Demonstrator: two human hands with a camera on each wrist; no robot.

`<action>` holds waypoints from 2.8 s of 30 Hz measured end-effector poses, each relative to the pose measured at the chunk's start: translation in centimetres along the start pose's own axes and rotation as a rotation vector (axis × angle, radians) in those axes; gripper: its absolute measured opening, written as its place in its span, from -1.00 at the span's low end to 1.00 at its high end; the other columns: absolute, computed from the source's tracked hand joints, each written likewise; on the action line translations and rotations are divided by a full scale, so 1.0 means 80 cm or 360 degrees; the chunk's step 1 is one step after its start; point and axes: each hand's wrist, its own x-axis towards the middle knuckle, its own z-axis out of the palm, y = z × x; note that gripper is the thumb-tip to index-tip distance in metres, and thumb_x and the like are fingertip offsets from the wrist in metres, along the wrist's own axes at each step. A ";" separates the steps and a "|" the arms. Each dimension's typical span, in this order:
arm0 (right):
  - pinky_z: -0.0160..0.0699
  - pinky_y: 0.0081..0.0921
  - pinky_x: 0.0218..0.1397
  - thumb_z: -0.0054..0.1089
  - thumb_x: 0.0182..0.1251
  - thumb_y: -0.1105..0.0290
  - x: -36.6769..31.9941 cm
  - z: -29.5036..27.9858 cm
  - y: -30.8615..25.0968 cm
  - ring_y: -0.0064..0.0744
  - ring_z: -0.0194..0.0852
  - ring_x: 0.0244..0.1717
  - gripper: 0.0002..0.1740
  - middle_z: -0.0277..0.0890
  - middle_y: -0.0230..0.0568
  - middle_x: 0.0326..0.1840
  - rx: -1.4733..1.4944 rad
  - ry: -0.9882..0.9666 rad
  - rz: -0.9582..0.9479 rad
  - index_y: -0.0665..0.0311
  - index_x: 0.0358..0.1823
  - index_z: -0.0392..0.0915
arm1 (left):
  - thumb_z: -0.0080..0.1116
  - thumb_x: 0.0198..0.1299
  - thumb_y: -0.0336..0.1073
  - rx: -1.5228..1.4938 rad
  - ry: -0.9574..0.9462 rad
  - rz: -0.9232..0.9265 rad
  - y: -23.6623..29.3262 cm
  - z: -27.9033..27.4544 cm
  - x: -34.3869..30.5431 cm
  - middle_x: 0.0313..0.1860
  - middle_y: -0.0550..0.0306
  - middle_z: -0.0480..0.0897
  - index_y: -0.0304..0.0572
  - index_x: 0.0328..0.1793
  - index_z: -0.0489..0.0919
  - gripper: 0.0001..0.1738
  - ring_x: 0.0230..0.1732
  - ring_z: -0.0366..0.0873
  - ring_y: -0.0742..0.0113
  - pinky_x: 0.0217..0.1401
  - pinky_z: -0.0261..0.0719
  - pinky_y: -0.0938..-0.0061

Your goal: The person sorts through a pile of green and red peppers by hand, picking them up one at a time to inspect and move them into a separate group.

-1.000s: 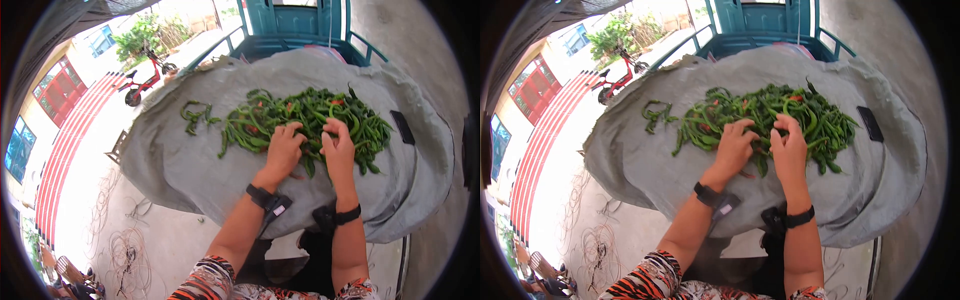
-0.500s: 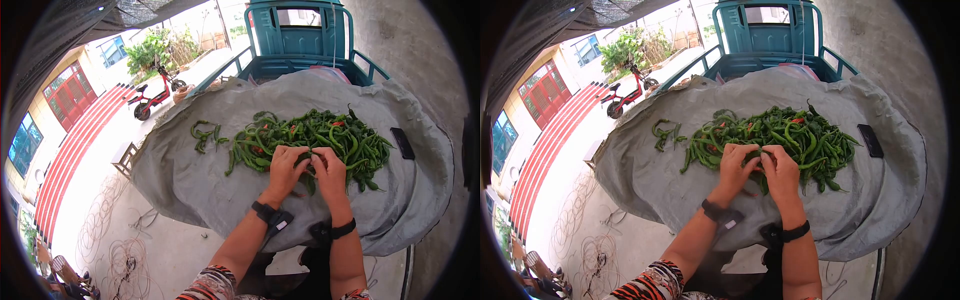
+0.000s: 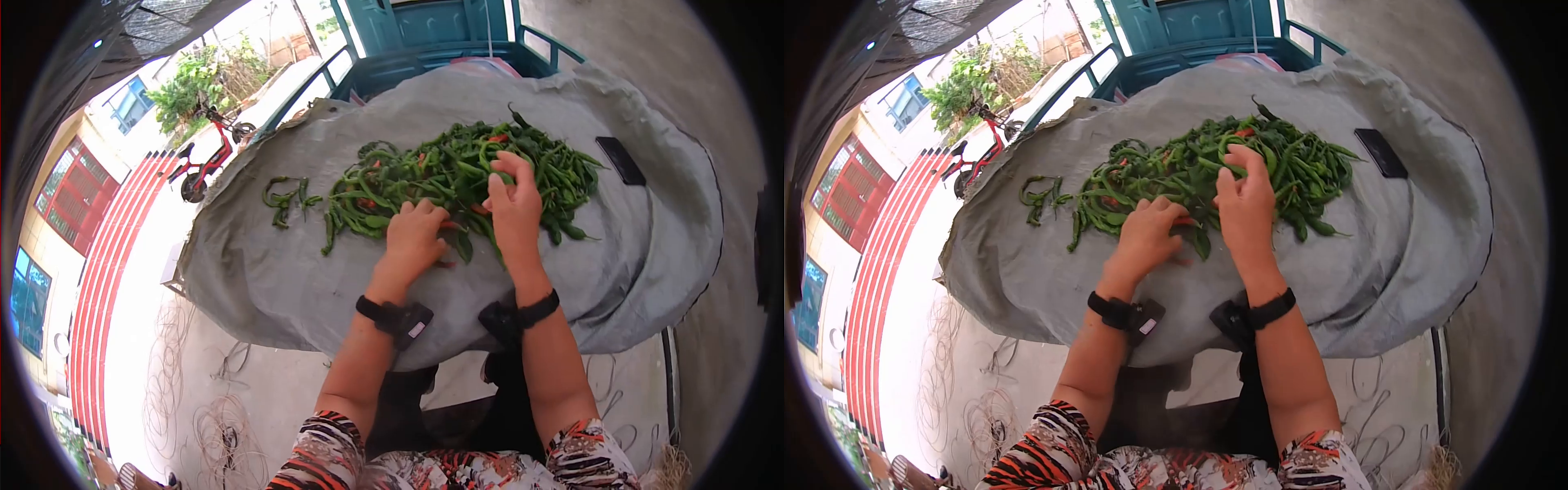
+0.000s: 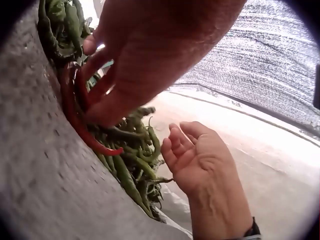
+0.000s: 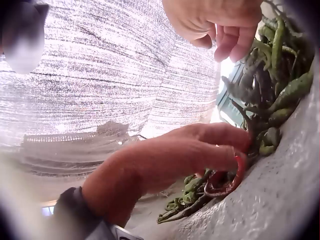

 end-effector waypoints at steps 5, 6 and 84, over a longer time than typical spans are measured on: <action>0.51 -0.41 -0.15 0.15 0.30 0.42 0.001 -0.002 0.011 -0.38 0.52 -0.34 -0.66 0.59 -0.25 -0.06 -0.0285 -0.0093 -0.0075 0.20 0.11 0.51 | 0.26 0.01 -0.34 0.0035 0.0057 -0.0152 0.000 0.012 0.000 -0.19 0.16 0.58 0.02 -0.08 0.64 -0.72 -0.06 0.55 0.07 -0.05 0.55 0.20; 0.52 -0.39 -0.15 0.16 0.31 0.38 0.002 -0.004 0.011 -0.35 0.54 -0.32 -0.69 0.60 -0.24 -0.10 -0.0336 -0.0127 -0.0118 0.20 0.08 0.53 | 0.26 0.04 -0.34 -0.0033 0.0081 -0.0187 0.000 0.009 -0.001 -0.20 0.15 0.59 0.01 -0.08 0.64 -0.73 -0.07 0.57 0.08 -0.06 0.54 0.20; 0.53 -0.58 -0.36 0.17 0.33 0.46 0.013 -0.011 0.020 -0.56 0.56 -0.38 -0.71 0.54 -0.24 -0.02 -0.0135 -0.0581 0.0294 0.31 0.07 0.53 | 0.11 0.40 -0.13 -0.4260 -0.0295 -0.0964 -0.017 0.036 0.022 -0.28 0.16 0.57 -0.23 -0.05 0.58 -0.71 -0.63 0.25 0.64 -0.71 0.21 0.72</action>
